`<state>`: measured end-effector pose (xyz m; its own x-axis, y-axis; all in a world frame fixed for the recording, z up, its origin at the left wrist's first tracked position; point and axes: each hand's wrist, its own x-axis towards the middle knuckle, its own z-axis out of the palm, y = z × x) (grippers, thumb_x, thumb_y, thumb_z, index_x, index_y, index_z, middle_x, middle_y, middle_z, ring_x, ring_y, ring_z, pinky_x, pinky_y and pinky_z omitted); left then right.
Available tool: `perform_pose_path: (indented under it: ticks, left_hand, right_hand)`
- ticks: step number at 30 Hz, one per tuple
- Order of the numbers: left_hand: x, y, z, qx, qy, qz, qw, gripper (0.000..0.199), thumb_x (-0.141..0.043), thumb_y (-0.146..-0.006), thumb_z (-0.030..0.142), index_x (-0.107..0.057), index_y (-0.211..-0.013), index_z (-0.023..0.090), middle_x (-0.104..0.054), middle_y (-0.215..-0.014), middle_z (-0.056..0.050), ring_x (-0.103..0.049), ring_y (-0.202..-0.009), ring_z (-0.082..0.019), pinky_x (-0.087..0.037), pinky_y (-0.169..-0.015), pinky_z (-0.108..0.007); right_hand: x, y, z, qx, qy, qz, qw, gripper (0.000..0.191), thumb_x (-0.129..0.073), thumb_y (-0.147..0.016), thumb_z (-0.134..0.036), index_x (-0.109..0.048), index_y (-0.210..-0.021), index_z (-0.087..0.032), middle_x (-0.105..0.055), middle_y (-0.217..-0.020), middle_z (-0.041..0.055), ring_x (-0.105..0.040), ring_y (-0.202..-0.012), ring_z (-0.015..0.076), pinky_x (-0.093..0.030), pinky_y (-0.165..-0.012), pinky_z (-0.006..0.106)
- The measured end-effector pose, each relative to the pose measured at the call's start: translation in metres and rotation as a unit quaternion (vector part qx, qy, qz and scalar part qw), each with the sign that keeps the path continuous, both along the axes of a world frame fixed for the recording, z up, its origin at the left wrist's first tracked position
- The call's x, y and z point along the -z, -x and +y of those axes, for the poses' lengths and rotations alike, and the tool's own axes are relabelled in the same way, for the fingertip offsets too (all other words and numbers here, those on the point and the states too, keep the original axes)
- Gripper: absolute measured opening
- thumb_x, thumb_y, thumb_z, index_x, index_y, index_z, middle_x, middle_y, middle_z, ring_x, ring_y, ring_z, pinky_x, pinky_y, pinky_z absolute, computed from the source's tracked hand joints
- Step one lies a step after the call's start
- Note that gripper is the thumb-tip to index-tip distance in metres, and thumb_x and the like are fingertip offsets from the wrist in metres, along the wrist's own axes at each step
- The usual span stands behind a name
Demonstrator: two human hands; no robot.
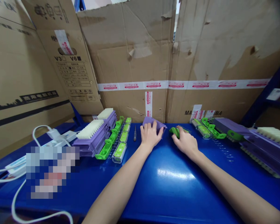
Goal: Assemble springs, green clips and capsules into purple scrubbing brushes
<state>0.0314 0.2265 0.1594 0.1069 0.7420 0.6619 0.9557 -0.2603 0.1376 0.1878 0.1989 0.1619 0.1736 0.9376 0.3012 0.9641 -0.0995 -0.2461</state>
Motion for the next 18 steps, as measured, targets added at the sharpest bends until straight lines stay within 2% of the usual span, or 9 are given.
perform_pose_path:
  ticks: [3,6,8,13,16,18]
  left_hand:
    - [0.0029,0.0009,0.0009,-0.011,0.011,-0.014,1.000,0.059,-0.028,-0.088,0.056,-0.049,-0.127,0.016,-0.057,-0.102,-0.016,-0.052,-0.095,-0.031,-0.035,-0.079,-0.042]
    - [0.0042,-0.0011,0.0000,0.018,0.017,-0.006,1.000,0.056,-0.033,-0.087,0.057,-0.040,-0.133,0.026,-0.050,-0.116,-0.015,-0.050,-0.101,-0.031,-0.037,-0.081,-0.042]
    - [0.0042,-0.0026,-0.0008,0.038,0.022,0.000,0.999,0.053,-0.035,-0.086,0.058,-0.042,-0.131,0.030,-0.044,-0.124,-0.014,-0.048,-0.105,-0.031,-0.037,-0.083,-0.043]
    - [0.0016,-0.0040,-0.0008,0.024,0.040,-0.064,0.997,0.054,-0.036,-0.084,0.060,-0.049,-0.115,0.017,-0.046,-0.120,-0.016,-0.052,-0.104,-0.028,-0.040,-0.084,-0.040]
    - [0.0004,-0.0046,-0.0004,0.007,0.054,-0.118,0.991,0.053,-0.038,-0.083,0.062,-0.047,-0.108,0.016,-0.052,-0.111,-0.014,-0.057,-0.099,-0.026,-0.043,-0.081,-0.036]
    - [0.0006,-0.0057,-0.0006,-0.002,0.074,-0.141,0.987,0.055,-0.042,-0.081,0.062,-0.045,-0.111,0.017,-0.057,-0.107,-0.012,-0.060,-0.094,-0.026,-0.044,-0.078,-0.034]
  right_hand:
    - [0.0008,-0.0013,0.0007,-0.004,0.000,0.000,1.000,0.049,-0.036,-0.086,-0.040,-0.041,-0.131,-0.020,-0.063,-0.110,0.0139,-0.064,-0.089,0.0299,-0.047,-0.071,0.038]
    - [0.0020,-0.0021,0.0008,-0.024,-0.005,0.000,1.000,0.049,-0.036,-0.086,-0.040,-0.041,-0.132,-0.021,-0.062,-0.113,0.0131,-0.064,-0.091,0.0301,-0.047,-0.071,0.038]
    - [0.0030,-0.0021,0.0006,-0.045,-0.012,-0.003,0.999,0.049,-0.036,-0.087,-0.039,-0.040,-0.133,-0.023,-0.061,-0.117,0.0119,-0.063,-0.092,0.0295,-0.047,-0.072,0.037]
    - [0.0044,-0.0014,0.0003,-0.047,-0.022,-0.008,0.999,0.050,-0.036,-0.087,-0.039,-0.041,-0.133,-0.023,-0.060,-0.117,0.0116,-0.064,-0.089,0.0281,-0.048,-0.072,0.037]
    - [0.0042,-0.0019,0.0007,-0.042,-0.020,0.000,0.999,0.049,-0.037,-0.087,-0.039,-0.042,-0.133,-0.022,-0.061,-0.116,0.0122,-0.064,-0.088,0.0269,-0.048,-0.071,0.036]
    - [0.0042,-0.0025,0.0011,-0.040,-0.019,0.009,0.999,0.049,-0.037,-0.086,-0.039,-0.042,-0.132,-0.022,-0.060,-0.116,0.0124,-0.064,-0.088,0.0263,-0.047,-0.072,0.035]
